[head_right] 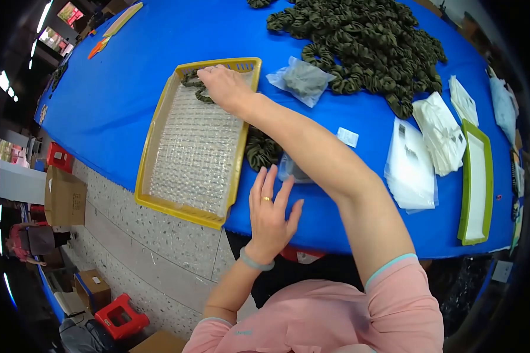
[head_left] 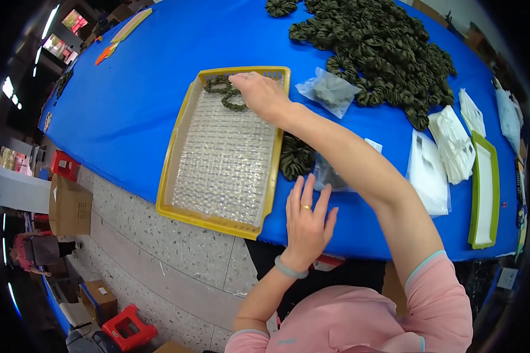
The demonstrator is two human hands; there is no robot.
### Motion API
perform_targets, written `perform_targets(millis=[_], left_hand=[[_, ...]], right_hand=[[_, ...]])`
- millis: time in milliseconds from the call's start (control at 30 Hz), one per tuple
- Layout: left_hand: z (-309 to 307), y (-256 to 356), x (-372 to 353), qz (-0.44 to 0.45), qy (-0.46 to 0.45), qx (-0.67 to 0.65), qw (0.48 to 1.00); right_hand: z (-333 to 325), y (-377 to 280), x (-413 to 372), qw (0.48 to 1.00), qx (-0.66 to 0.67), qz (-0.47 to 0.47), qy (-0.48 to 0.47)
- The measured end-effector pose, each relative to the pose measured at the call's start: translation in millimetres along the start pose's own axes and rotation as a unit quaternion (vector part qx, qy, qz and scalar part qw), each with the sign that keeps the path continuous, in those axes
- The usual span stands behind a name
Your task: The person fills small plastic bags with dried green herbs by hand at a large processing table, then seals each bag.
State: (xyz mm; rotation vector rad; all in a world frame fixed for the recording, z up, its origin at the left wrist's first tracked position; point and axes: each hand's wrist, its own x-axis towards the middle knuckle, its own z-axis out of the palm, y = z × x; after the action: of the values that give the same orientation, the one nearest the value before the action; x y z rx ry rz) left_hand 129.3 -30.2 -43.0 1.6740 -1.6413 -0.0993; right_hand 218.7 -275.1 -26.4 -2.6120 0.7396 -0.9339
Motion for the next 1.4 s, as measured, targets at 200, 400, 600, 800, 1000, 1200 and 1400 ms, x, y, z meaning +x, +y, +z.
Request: perform_targets(millis=[200,400,600,800,1000,1200,1400], left_hand=[[-25,-26,11,0.005,0.014,-0.041,0.999],[-21,-25,20,0.035,0.010,-0.033,0.999],[-26,-29,26,0.057,0.024,0.064,0.996],[-22,-38,53,0.113,-0.067,0.276,0.952],[-13,-39,65,0.061,-0.003,0.266,0.962],[1,72,32,0.188,0.001,0.054,0.981],[74,111,-46,0.223,-0.140,-0.031,0.964]], right_hand=[[85,22,1,0.995,-0.091,0.006,-0.025],[64,-2,6,0.962,-0.230,0.049,-0.140],[0,8,-11,0.974,0.173,0.147,0.008],[-182,14,-143,0.919,0.289,0.266,0.033],[-281,14,-318,0.871,0.260,0.389,0.152],[-311,-31,-389,0.855,0.179,0.432,0.225],[-271,-54,-394,0.929,0.029,0.326,0.175]])
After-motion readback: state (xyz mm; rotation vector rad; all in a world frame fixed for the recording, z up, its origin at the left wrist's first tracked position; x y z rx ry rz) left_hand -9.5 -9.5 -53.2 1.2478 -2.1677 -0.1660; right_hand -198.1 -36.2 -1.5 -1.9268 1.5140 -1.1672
